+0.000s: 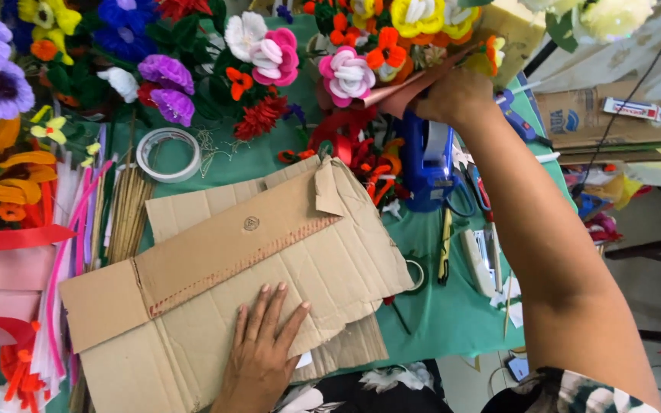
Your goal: The person cuts a piece of cardboard using scissors while holding a white rectangular block on top of it. They then fold the cardboard and handle pink and white ribbons, placing them aside on the table.
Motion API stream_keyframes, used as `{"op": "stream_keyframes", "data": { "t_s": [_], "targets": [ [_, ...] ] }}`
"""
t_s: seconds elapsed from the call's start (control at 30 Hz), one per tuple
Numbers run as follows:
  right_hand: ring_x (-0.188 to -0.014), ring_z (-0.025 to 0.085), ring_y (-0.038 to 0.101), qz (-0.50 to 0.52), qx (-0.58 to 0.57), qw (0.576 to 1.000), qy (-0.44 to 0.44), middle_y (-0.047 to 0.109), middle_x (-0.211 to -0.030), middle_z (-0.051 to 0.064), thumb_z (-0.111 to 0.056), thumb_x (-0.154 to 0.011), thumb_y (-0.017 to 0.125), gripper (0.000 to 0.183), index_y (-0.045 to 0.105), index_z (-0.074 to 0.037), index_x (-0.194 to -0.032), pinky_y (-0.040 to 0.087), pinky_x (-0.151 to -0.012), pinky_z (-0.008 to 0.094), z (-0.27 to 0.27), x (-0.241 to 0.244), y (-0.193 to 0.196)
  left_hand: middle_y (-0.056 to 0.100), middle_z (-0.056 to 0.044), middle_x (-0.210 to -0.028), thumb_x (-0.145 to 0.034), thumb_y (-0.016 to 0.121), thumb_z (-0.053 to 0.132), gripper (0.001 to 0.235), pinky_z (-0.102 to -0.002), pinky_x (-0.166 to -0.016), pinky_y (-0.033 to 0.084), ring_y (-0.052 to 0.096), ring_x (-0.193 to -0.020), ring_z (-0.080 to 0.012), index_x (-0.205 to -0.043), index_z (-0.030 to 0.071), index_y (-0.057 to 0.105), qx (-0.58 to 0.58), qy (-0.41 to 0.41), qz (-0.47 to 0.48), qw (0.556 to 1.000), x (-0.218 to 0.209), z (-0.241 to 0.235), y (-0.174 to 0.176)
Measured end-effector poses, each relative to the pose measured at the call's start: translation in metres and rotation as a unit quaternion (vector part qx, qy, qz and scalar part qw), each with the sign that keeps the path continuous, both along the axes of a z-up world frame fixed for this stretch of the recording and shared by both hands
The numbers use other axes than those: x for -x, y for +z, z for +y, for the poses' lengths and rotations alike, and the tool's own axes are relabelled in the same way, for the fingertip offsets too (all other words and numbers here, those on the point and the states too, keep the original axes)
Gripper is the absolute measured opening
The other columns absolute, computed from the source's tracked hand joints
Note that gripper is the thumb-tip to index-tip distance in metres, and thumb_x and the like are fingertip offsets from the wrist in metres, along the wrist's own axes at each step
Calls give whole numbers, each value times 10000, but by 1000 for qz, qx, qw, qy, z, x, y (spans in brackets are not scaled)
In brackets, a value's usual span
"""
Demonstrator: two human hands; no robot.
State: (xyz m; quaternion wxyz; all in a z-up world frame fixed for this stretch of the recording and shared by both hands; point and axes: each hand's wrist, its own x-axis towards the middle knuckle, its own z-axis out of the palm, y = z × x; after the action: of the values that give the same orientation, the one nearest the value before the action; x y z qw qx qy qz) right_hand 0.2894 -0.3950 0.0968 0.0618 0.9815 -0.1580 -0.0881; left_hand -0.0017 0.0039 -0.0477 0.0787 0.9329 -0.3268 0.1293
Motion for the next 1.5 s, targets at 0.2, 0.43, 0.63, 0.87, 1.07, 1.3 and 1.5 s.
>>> {"op": "stream_keyframes", "data": {
  "t_s": [0.2,0.43,0.63,0.87,1.07,1.3,1.5],
  "targets": [
    [-700,372,662,-38,-72,996,23,580,-651,128,-684,-1068,287,783,357,-72,-1551,548,-619,497,5,76,26,247,-123,-1706,-582,878,396,1132,-567,-1180,288,207,-1583,-346,-1582,251,369,-8,-6,9,1000,1,1,6],
    [-631,218,562,-207,-55,965,151,610,-767,69,-176,-1038,537,192,621,-101,-882,479,-497,331,21,226,-36,263,-143,-1697,-744,756,428,943,-582,-1177,312,243,-1574,-365,-1584,249,366,1,-13,-5,1000,-1,3,6],
    [-822,292,597,-235,49,925,293,630,-995,151,-119,-893,550,226,685,-64,-1065,491,-719,411,21,288,-140,289,-138,-1692,-732,740,496,935,-576,-1172,331,278,-1566,-369,-1569,267,391,-5,-10,-14,1000,-1,2,3],
    [-1075,331,618,-307,2,907,289,637,-1165,139,-204,-869,658,125,671,-109,-949,459,-865,477,-4,320,-156,383,-109,-1668,-809,611,577,797,-561,-1145,411,373,-1549,-336,-1540,303,448,1,22,-60,998,0,0,-9],
    [-1083,342,606,-411,-41,907,85,666,-1167,173,-172,-1017,647,216,670,-17,-1165,471,-966,488,-112,314,-153,343,-106,-1691,-818,589,560,808,-566,-1162,381,331,-1571,-335,-1564,307,408,-6,17,-42,999,0,1,-7],
    [-1031,564,589,-221,-128,944,-211,649,-1108,347,-411,-1089,483,469,580,45,-1128,446,-810,654,-219,270,-190,320,-101,-1695,-677,744,483,962,-570,-1157,369,303,-1577,-330,-1560,298,408,1,14,-25,1000,-1,1,-4],
    [-904,573,604,-306,-53,932,-188,614,-1089,276,-269,-1141,450,278,510,-12,-1056,425,-717,681,-228,272,-209,312,-106,-1696,-784,664,519,851,-558,-1180,337,293,-1578,-336,-1562,297,401,-5,0,-22,1000,0,2,-3]
  ]
}}
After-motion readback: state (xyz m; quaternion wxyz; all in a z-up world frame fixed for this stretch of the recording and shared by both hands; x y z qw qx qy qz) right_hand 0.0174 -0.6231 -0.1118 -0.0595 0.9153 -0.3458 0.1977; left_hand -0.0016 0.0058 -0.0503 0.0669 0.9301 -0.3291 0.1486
